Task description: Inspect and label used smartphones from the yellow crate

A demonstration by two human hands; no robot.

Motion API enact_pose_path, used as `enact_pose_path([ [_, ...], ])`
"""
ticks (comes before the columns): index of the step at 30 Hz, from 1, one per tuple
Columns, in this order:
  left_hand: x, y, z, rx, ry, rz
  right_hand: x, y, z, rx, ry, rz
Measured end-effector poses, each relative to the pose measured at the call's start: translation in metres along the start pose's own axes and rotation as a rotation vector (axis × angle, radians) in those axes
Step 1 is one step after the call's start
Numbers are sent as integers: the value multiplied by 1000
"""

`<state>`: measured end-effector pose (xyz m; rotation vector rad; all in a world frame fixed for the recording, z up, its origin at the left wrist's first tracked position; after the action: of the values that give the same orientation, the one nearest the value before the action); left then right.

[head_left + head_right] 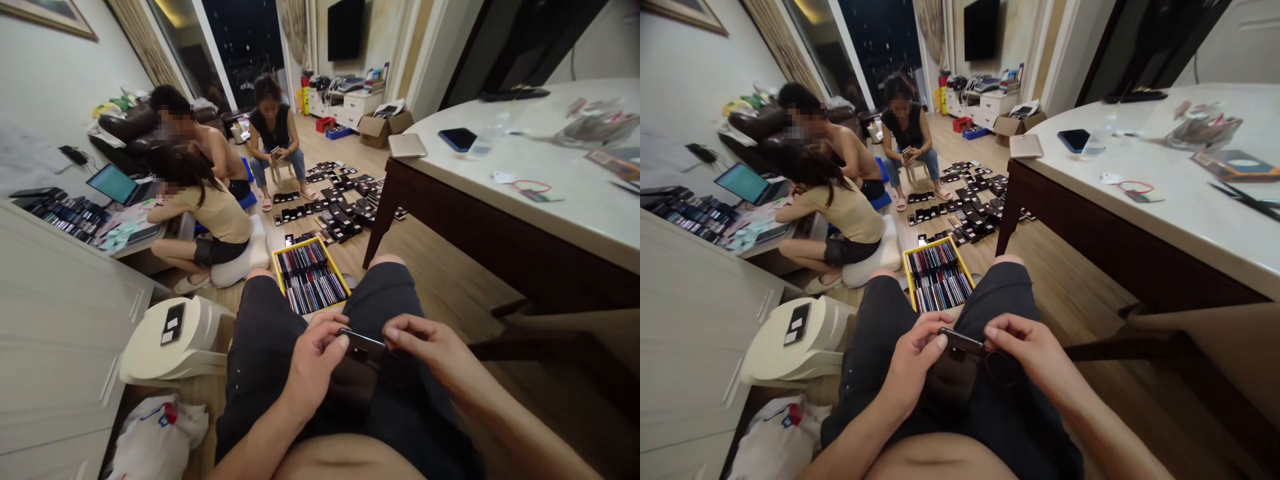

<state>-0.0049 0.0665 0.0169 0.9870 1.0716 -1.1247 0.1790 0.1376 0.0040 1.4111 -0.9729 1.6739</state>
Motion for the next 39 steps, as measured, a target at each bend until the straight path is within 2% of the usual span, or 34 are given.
enact_pose_path([
  [3, 1, -3, -3, 32, -43, 23, 9, 11, -12, 95, -66, 31],
  [5, 5, -7, -5, 15, -57, 46, 12, 11, -10, 190, -145, 181],
  [8, 14, -15, -6, -55, -90, 94, 1, 10, 10, 397, -247, 501],
  [10, 23, -16, -7, -79, -157, 130, -14, 8, 28, 458, -275, 646],
  [12, 29, -15, -8, -79, -226, 134, -26, 6, 39, 407, -279, 702],
  [14, 29, -13, -9, -71, -250, 108, -35, 5, 42, 321, -238, 658],
  [18, 16, -11, -12, -22, -196, 66, -45, 0, 32, 227, -16, 300],
  [21, 6, -7, -14, 30, -136, 71, -42, -3, 19, 176, 93, 49],
  [25, 4, -1, -16, 126, -157, 97, -28, 3, -1, 162, 59, -74],
  [27, 6, 0, -17, 167, -179, 118, -21, 6, -9, 173, 2, -40],
  [30, 12, -1, -18, 186, -208, 175, -15, 4, -11, 200, -115, 194],
  [33, 22, -2, -17, 154, -270, 237, -11, 2, -1, 279, -240, 465],
  [35, 28, -5, -16, 102, -308, 292, -10, 3, 7, 312, -286, 564],
  [37, 30, -14, -16, 46, -330, 370, -10, 5, 9, 318, -312, 616],
  [39, 28, -32, -17, -24, -334, 455, -9, 10, 4, 322, -341, 647],
])
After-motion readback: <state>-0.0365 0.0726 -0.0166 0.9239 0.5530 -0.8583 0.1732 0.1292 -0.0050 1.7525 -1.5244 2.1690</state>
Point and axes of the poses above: each hand's wrist, its own z-axis away from the middle knuckle, its own y-axis out of the palm, x = y × z, the point moved 7 cm from there along -z, towards the middle knuckle, and after that the axes turned 12 degrees about -y, right-handed, at the moved point
